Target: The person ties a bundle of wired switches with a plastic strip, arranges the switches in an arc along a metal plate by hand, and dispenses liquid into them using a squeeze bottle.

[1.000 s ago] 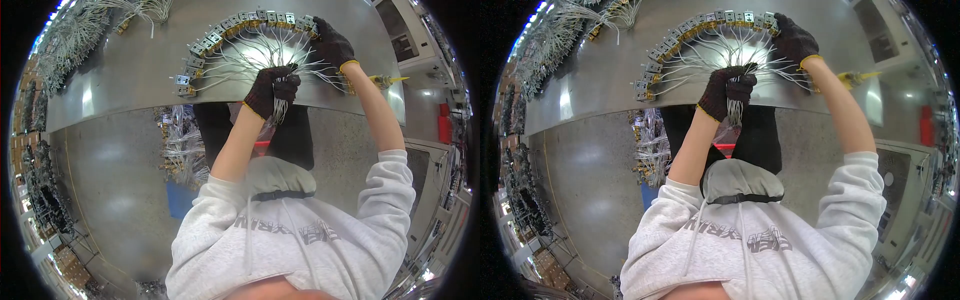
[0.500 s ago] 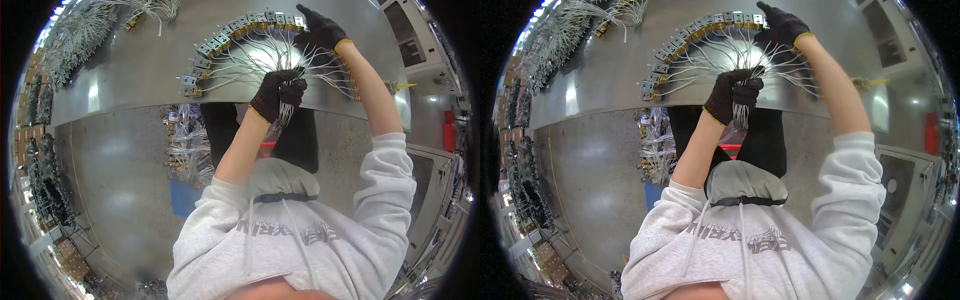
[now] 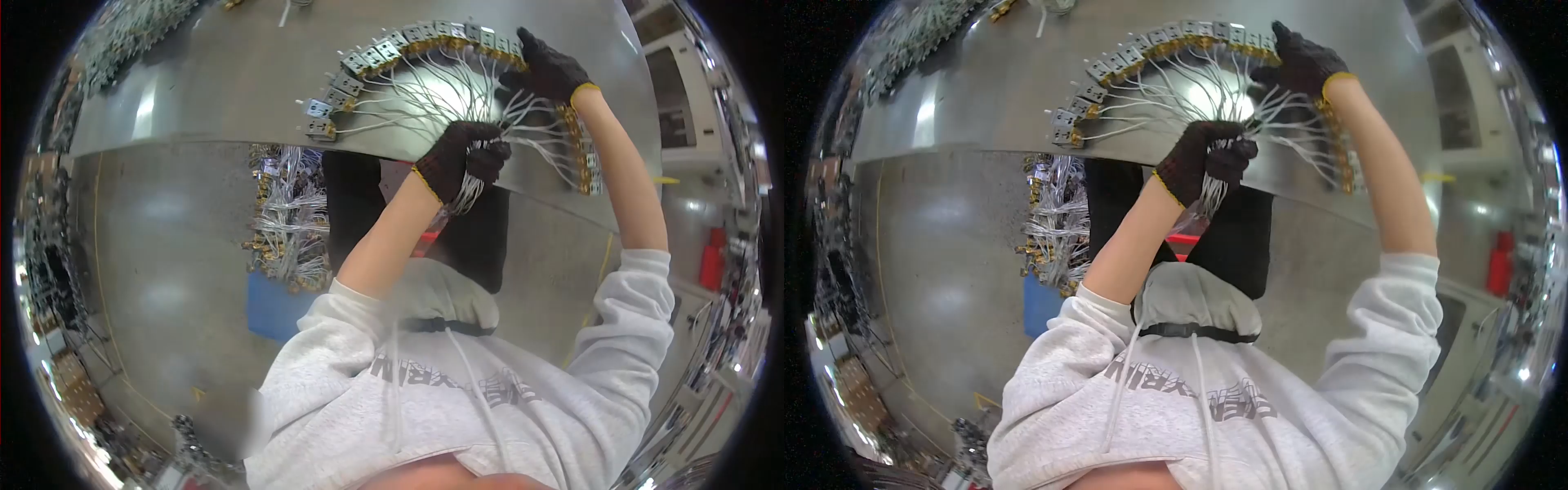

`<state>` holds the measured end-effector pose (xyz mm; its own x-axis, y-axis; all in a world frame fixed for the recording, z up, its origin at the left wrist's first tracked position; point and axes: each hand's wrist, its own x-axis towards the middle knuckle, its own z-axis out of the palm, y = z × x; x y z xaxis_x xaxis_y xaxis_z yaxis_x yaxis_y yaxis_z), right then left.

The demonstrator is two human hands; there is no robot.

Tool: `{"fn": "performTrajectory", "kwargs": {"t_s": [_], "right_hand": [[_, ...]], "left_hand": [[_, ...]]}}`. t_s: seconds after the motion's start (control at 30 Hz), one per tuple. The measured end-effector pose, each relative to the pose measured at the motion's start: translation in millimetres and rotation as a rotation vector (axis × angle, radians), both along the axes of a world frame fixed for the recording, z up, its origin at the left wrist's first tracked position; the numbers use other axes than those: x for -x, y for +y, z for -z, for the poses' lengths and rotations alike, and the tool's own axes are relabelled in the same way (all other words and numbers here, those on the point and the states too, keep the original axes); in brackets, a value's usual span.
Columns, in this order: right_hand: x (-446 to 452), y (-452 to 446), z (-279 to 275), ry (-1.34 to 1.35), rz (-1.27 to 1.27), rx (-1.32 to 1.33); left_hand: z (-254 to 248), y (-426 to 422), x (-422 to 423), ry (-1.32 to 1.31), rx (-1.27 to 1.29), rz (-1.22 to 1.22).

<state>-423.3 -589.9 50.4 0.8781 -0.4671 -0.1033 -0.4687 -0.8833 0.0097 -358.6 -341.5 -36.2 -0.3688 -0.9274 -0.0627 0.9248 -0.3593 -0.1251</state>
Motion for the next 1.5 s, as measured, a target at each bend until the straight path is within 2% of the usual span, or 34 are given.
{"fn": "performTrajectory", "kwargs": {"t_s": [0.1,0.2,0.27,0.37,0.43,0.47,0.53,0.67,0.73,0.8,0.83,0.87,0.9,1.03,1.1,1.17,1.2,1.27,1.33,1.4,1.43,1.5], "right_hand": [[-24.2,12.8,-3.4,-0.015,-0.038,0.064],[-55.6,27.8,7.0,-0.215,-0.249,-0.032],[-69.0,24.0,12.7,-0.201,-0.22,-0.084],[-80.7,20.0,9.8,-0.204,-0.217,-0.099],[-79.8,21.4,2.3,-0.076,-0.152,-0.207],[-80.8,20.3,-0.7,-0.076,-0.164,-0.199],[-77.6,19.3,0.6,-0.144,-0.184,-0.36],[-81.9,12.1,5.3,-0.111,-0.177,-0.366],[-91.0,-0.7,14.2,-0.072,-0.2,-0.473],[-90.1,7.3,1.8,-0.057,-0.187,-0.445],[-85.9,15.9,-5.2,-0.04,-0.155,-0.431],[-82.2,18.8,-4.6,-0.102,-0.191,-0.31],[-87.0,20.9,-8.2,-0.108,-0.214,-0.308],[-81.2,29.6,1.9,-0.139,-0.325,-0.184],[-86.3,29.6,9.9,-0.207,-0.355,-0.07],[-87.8,35.3,14.2,-0.23,-0.317,-0.058],[-86.9,38.0,15.9,-0.254,-0.283,-0.041],[-87.2,36.1,20.0,-0.264,-0.319,-0.018],[-85.8,35.7,16.0,-0.281,-0.352,0.017],[-92.7,36.9,9.1,-0.105,-0.277,0.047],[-95.7,32.5,9.7,-0.11,-0.291,0.055],[-103.8,32.5,3.1,-0.107,-0.499,0.146]], "left_hand": [[2.7,-2.1,1.2,-0.054,-0.045,-0.035],[-4.3,-0.4,-3.6,-0.044,-0.047,-0.005],[-10.7,6.6,4.3,-0.016,-0.052,-0.078],[1.0,0.8,3.5,-0.036,-0.043,-0.041],[5.6,0.8,4.7,-0.008,-0.023,-0.034],[8.6,-2.1,3.6,-0.024,-0.024,-0.025],[4.2,-1.3,3.6,-0.034,-0.026,-0.03],[-15.5,4.5,3.7,-0.123,-0.152,-0.079],[-12.4,4.9,4.6,-0.154,-0.203,-0.098],[5.9,-3.4,3.6,0.067,-0.119,0.012],[1.7,-4.6,4.1,0.061,-0.108,-0.008],[-1.8,-4.1,5.3,-0.071,-0.144,-0.025],[-6.3,-1.7,1.7,-0.203,-0.187,-0.042],[-11.5,3.6,3.8,-0.084,-0.257,-0.017],[-0.5,-1.0,4.9,-0.1,-0.167,-0.032],[-1.0,0.5,8.4,-0.292,-0.169,-0.165],[6.8,-0.6,11.5,-0.282,-0.172,-0.167],[22.2,-5.7,13.9,-0.082,-0.07,-0.161],[16.1,-8.5,9.9,-0.128,-0.112,-0.115],[8.9,-9.4,6.1,-0.182,-0.146,-0.091],[5.9,-7.7,5.8,-0.198,-0.155,-0.078],[-1.8,-2.5,4.9,-0.225,-0.166,-0.078]]}}
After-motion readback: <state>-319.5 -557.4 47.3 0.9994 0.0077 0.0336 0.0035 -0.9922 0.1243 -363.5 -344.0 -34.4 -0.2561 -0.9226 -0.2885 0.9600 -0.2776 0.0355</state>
